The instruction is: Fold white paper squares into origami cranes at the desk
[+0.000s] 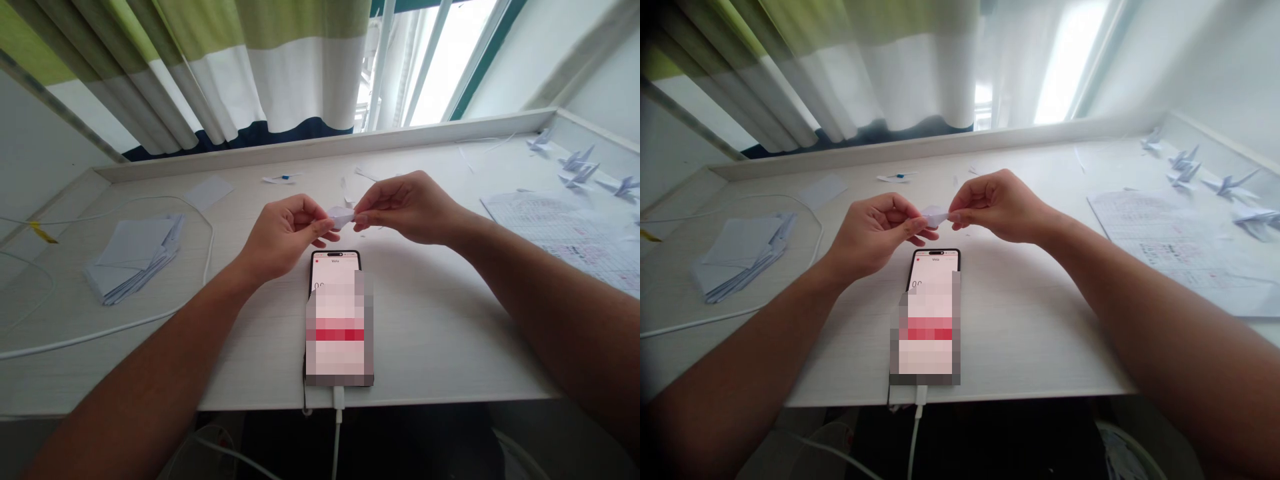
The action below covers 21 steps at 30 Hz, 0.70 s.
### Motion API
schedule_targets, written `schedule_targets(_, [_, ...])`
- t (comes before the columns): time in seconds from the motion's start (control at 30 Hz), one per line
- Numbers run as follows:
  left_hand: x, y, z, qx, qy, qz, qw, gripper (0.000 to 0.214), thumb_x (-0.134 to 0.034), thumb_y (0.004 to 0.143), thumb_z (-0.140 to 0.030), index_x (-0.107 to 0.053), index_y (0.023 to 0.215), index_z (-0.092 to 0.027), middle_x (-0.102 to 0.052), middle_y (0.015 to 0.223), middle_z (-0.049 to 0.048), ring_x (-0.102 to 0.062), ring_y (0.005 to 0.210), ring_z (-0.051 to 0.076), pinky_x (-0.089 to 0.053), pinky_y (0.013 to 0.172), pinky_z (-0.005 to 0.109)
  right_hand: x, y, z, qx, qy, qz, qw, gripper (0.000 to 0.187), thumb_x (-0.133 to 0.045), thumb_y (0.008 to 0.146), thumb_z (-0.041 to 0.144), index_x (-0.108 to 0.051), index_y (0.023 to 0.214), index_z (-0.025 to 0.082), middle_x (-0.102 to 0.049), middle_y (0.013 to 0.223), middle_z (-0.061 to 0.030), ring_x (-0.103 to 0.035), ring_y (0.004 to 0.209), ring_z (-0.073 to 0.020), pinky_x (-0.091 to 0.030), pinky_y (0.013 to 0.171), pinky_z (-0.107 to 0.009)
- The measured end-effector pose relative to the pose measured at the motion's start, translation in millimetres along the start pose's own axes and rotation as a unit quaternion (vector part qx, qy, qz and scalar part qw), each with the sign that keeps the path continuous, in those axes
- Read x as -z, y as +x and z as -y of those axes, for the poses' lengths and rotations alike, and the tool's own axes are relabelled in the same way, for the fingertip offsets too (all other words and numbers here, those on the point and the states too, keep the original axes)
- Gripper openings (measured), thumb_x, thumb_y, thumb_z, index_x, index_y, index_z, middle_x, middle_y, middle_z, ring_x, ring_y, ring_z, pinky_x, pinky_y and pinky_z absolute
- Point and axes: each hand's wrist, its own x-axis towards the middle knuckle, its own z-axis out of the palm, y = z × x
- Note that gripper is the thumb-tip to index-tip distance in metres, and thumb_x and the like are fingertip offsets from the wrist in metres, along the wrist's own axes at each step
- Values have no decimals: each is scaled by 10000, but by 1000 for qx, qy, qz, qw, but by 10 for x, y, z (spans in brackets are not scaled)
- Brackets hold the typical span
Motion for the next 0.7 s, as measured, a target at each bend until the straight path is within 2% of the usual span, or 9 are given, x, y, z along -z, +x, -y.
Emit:
schedule_targets(0.2, [-3, -6, 3, -2, -6, 5, 1000, 348, -845, 863, -467, -668, 906, -170, -814, 852, 82, -829, 862, 277, -686, 714, 357, 5, 6, 16, -8, 16, 9, 1000, 306, -959, 729, 440, -795, 812, 195, -791, 771, -54, -769, 749, -217, -655, 742, -390])
schedule_targets(0.33, [-11, -11, 6, 5, -18, -8, 1000, 399, -856, 852, -431, -658, 1107, -197, -805, 830, 40, -829, 839, 268, -680, 725, 352, -22, 16, 18, -10, 74, 3, 997, 366, -988, 691, 409, -746, 852, 187, -781, 767, -53, -780, 738, -229, -656, 730, -402])
schedule_targets(0.47, [-15, -15, 35, 51, -4, 35, 998, 478, -839, 872, -369, -656, 1274, -185, -822, 871, 66, -826, 887, 261, -670, 755, 345, -33, 23, -19, -9, 83, 14, 996, 376, -969, 719, 380, -740, 951, 192, -781, 770, -41, -783, 750, -228, -650, 717, -394])
schedule_targets(0.6, [-39, -11, 38, 67, -14, 36, 997, 349, -815, 896, -364, -711, 1156, -155, -832, 911, 99, -818, 892, 245, -659, 768, 340, -57, 15, -47, 7, 55, 35, 998, 213, -924, 774, 324, -770, 848, 195, -793, 811, -51, -769, 778, -212, -647, 737, -382])
schedule_targets(0.7, [-63, -7, 4, 57, -28, 16, 998, 322, -872, 840, -384, -705, 993, -155, -830, 897, 91, -812, 838, 228, -654, 759, 334, -85, 7, -39, 15, 54, 26, 998, 166, -908, 791, 290, -784, 839, 189, -790, 808, -52, -756, 775, -203, -638, 742, -378])
